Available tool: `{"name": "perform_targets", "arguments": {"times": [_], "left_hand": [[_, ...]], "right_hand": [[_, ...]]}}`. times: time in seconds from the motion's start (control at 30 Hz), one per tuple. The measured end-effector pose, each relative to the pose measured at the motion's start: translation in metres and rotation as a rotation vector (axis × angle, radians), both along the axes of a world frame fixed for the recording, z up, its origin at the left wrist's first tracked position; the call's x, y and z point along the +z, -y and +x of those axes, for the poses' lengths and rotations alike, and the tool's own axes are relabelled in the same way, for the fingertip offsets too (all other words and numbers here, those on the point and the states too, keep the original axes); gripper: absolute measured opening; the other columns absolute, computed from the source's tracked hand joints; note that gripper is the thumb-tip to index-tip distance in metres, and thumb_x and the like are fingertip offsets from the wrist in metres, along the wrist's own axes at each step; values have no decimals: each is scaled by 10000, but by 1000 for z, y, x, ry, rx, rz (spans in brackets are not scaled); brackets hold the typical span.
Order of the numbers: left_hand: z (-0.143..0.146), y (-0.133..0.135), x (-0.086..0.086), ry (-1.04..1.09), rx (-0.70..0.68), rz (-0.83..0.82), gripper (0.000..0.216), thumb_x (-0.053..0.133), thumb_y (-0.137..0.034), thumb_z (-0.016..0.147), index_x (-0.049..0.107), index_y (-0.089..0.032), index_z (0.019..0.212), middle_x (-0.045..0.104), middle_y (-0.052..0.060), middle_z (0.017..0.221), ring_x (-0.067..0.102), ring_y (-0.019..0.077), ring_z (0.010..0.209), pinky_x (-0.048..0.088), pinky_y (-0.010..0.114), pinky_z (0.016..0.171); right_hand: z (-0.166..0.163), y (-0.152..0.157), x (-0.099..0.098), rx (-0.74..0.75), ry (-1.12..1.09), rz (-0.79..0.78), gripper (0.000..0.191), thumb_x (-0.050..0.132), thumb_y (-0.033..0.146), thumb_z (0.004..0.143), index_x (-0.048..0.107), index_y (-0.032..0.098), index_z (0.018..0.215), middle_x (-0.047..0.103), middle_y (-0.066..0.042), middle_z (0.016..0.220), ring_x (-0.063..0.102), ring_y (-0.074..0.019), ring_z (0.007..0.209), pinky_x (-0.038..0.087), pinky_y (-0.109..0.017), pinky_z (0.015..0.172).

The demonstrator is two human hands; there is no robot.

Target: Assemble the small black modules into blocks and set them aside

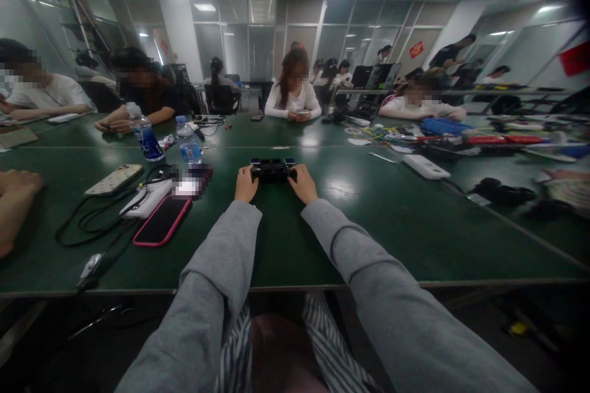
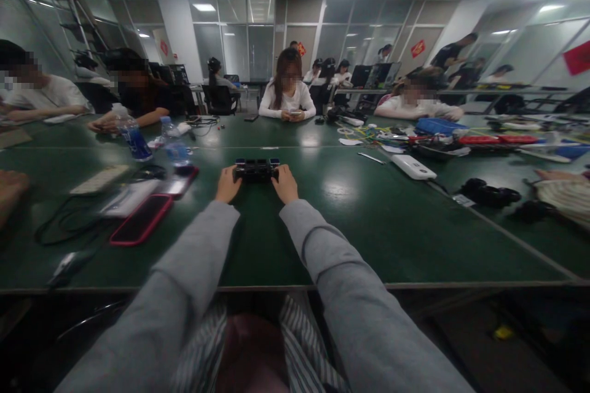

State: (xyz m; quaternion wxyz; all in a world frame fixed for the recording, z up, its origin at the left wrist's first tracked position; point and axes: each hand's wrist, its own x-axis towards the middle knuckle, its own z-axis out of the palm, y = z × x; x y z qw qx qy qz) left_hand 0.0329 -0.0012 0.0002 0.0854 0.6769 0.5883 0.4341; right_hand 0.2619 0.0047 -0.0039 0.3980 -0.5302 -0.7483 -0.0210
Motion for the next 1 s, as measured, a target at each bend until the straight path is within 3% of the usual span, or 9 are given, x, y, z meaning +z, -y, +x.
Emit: {"name": "perform_targets", "arguments": {"times": [0.2,0.4,0.67,0.87,1.0], "left_hand": [[1,4,5,0,7,7,483,567,-71,807,493,-166,1275,480,134,1304,502,249,1224,440,428,1040],[2,14,15,-10,90,24,357,496,8,776,577,-193,1060,527,89,1175,531,207,1125,462,394,979],[2,18,20,16,132,38,270,510,-30,790,566,-194,997,529,75,1116,534,188,1059,461,360,927],[2,18,22,2,166,45,199,534,-79,805,556,-196,965,546,73,1099,536,182,1022,445,322,884],[0,21,25,11,187,3,83,484,-163,865,517,-209,804,587,30,869,546,155,822,404,268,743]], "right_hand": [[2,-6,-6,-43,-68,-17,327,537,216,787,495,179,1108,498,-110,1154,551,-228,1028,499,-392,899],[2,-9,-7,-93,-75,-55,358,560,245,778,488,169,1121,481,-124,1157,548,-236,1005,504,-389,862],[5,-5,-2,-180,-155,-65,240,547,280,799,479,192,1011,482,-97,1096,551,-211,901,501,-391,821],[7,-6,-3,-175,-205,-80,366,585,273,770,459,175,1099,500,-115,1119,550,-232,973,489,-397,860],[8,-11,-9,-156,-168,-116,443,603,242,746,466,149,1157,541,-124,1125,554,-245,1028,473,-418,919]]}}
